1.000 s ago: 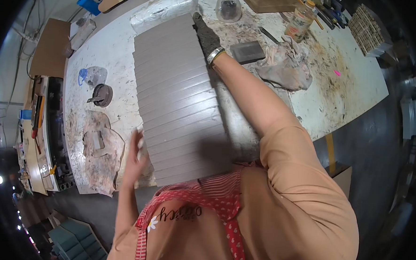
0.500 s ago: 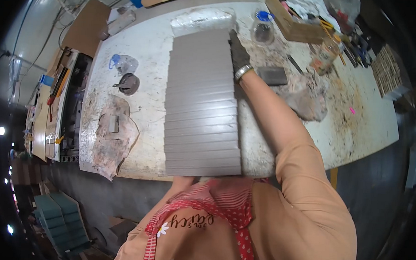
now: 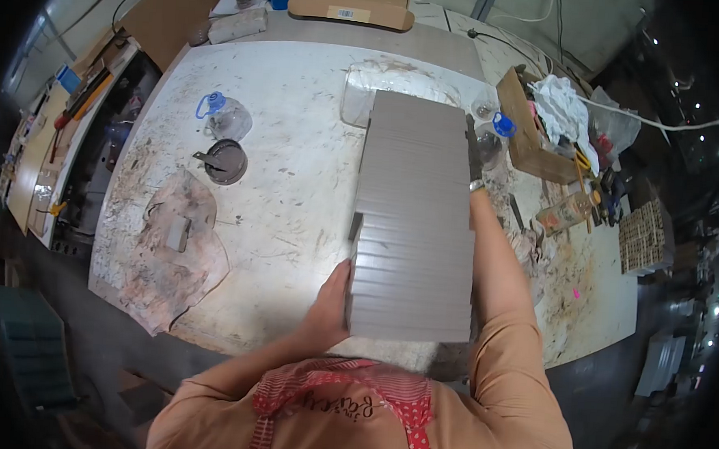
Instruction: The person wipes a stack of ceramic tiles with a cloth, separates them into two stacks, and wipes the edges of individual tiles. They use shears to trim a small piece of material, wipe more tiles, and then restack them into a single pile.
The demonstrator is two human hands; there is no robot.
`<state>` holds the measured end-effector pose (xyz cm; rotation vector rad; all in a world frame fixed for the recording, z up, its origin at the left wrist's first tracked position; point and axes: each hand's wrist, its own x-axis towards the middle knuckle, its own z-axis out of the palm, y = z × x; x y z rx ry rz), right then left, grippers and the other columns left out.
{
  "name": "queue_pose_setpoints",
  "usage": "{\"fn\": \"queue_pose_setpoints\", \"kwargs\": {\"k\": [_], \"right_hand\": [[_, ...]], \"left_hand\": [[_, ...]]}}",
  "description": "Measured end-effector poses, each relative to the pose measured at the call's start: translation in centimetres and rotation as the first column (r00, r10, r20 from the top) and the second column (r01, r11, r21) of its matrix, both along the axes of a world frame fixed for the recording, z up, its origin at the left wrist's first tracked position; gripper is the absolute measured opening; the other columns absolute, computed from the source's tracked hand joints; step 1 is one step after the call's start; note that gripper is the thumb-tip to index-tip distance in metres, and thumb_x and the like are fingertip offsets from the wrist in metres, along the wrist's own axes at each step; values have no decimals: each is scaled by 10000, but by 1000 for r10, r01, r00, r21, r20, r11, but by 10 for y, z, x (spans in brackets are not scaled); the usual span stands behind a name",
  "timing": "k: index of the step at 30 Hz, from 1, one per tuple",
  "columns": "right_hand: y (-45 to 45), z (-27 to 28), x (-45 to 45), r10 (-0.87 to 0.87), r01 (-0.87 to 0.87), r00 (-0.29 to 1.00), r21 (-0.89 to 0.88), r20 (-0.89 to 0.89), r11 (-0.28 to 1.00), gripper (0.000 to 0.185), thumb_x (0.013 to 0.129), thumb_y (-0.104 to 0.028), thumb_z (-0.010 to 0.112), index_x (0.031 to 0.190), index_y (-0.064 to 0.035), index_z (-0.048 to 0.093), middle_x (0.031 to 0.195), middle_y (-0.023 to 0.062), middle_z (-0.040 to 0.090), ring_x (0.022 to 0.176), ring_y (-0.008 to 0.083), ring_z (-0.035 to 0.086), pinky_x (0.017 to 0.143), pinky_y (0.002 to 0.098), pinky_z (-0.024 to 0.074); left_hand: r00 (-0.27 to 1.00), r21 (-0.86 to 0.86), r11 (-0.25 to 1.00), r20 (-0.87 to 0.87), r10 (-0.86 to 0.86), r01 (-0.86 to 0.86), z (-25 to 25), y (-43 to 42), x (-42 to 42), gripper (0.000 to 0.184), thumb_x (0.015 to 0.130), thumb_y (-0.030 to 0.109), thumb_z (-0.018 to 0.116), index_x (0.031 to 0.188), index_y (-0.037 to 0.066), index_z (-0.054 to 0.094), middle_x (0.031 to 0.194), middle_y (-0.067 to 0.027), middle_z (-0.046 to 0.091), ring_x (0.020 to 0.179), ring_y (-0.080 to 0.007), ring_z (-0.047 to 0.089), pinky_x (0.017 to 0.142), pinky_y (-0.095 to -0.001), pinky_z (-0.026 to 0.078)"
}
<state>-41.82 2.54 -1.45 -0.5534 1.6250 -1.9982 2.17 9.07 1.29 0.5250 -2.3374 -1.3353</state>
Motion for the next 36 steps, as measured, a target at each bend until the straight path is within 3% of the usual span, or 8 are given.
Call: {"fn": "queue_pose_setpoints", "kwargs": {"k": [3, 7, 9, 10, 20, 22, 28, 36], "right_hand": [[18, 38, 17, -54, 49, 998, 196, 21, 979, 469, 971, -304, 516, 1332, -7, 481, 1234, 126, 578, 1166, 177, 518, 990, 303, 420], [28, 98, 71, 232, -188, 949, -204, 214, 961, 460, 973, -390, 516, 1250, -27, 575, 1138, 97, 599, 1053, 113, 535, 921, 273, 441], [29, 111, 82, 188, -131, 945, 219, -269, 967, 387, 987, -300, 474, 1272, -57, 570, 1227, 119, 593, 1140, 189, 537, 996, 331, 412], [46, 67, 20, 355, -53, 311, 357, -882, 933, 391, 967, -204, 448, 1333, -89, 526, 1338, 129, 541, 1259, 263, 481, 1074, 374, 350], [59, 71, 23, 444, 87, 237, 474, -864, 876, 469, 924, -130, 447, 1391, -99, 463, 1421, 127, 463, 1348, 281, 386, 1138, 377, 266], [59, 63, 19, 419, 64, 388, 478, -821, 876, 457, 938, -130, 434, 1393, -92, 460, 1431, 121, 452, 1353, 266, 378, 1145, 375, 255], [73, 58, -23, 526, 70, 308, 570, -793, 819, 462, 946, -114, 427, 1403, -40, 428, 1445, 120, 436, 1353, 242, 377, 1146, 363, 252], [55, 49, -18, 423, 98, 162, 441, -892, 892, 417, 960, -149, 456, 1353, -11, 480, 1376, 125, 501, 1272, 218, 468, 1084, 330, 343]], "left_hand": [[961, -60, 959, 18, -277, 278, -13, -66, 29, 556, 799, 128, 711, 1305, 35, 500, 1333, -178, 505, 1193, -307, 521, 991, -355, 435], [970, 244, 939, 48, 237, -241, 41, -148, -12, 159, 895, 133, 616, 981, 3, 647, 899, -83, 672, 851, -156, 633, 767, -289, 505], [939, 261, 939, -197, 280, -225, 60, -171, -58, 163, 911, 129, 567, 960, -13, 628, 798, -50, 621, 705, -92, 569, 668, -233, 466], [924, 350, 921, -266, 275, -173, 59, -178, -83, 173, 918, 141, 562, 952, -16, 625, 790, -44, 618, 699, -90, 567, 651, -233, 460], [992, 327, 941, -114, -47, 82, 75, -220, -165, 210, 921, 222, 567, 964, 22, 613, 817, -46, 634, 708, -93, 596, 631, -219, 447], [850, 660, 751, -390, 355, -11, 57, -235, -159, 217, 913, 224, 575, 1008, 32, 613, 889, -49, 662, 786, -95, 609, 682, -240, 455], [693, -18, 759, -422, 584, -651, -2, -265, -153, 295, 881, 190, 621, 1108, 1, 629, 1180, -115, 622, 1140, -216, 547, 984, -324, 392], [739, 462, 830, -430, 518, -313, 15, -236, -142, 326, 917, 229, 559, 1194, 62, 602, 1123, -132, 642, 1109, -226, 573, 922, -334, 441]]}}
